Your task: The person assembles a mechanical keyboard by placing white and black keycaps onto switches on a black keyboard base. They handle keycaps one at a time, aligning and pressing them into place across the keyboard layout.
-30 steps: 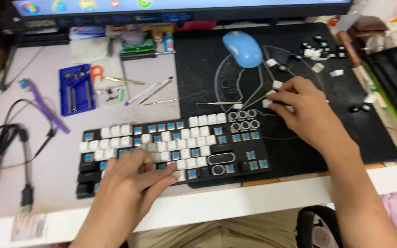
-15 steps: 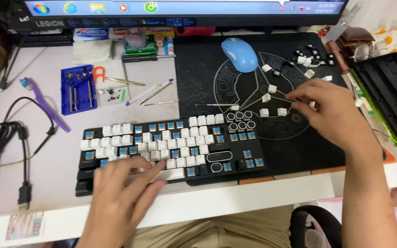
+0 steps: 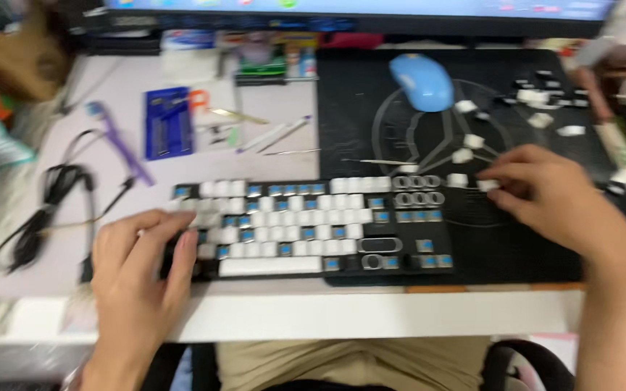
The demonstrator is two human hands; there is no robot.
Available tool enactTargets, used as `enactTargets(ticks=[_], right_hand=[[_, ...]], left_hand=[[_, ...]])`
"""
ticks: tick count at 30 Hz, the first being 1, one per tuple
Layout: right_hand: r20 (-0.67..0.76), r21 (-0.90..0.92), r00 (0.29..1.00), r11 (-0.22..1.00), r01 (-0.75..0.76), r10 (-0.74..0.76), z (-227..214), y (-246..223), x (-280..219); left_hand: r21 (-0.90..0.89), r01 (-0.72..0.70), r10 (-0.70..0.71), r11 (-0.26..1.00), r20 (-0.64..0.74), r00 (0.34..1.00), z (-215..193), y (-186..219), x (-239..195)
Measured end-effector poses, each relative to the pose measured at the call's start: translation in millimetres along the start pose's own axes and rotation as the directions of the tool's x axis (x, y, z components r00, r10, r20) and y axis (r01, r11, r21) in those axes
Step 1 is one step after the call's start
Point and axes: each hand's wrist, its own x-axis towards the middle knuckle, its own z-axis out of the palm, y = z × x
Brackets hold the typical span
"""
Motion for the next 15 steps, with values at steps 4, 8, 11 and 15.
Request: enactTargets(ticks=[4, 8, 11, 15], right_hand=[[-0.077, -0.127, 0.996, 0.99, -0.06, 0.051, 25, 26, 5], [-0.18, 0.125, 0.983, 0.992, -0.017, 0.039, 43, 52, 7], [-0.279, 0.241, 0.96, 0.969, 0.054, 0.016, 25, -16, 1], [-0.34, 0.273, 0.918, 0.914, 0.302, -0.202, 1, -179, -10]], left_hand=[[-0.038, 0.052, -0.053, 0.998, -0.046, 0.998, -6, 0, -1], [-0.192, 0.057, -0.051, 0.98, 0.033, 0.998, -1, 14, -7], [-0.189, 0.031, -0.02, 0.982, 0.06, 0.998, 4, 20, -17], [-0.153, 0.028, -0.026, 0.988, 0.021, 0.999, 6, 23, -20]])
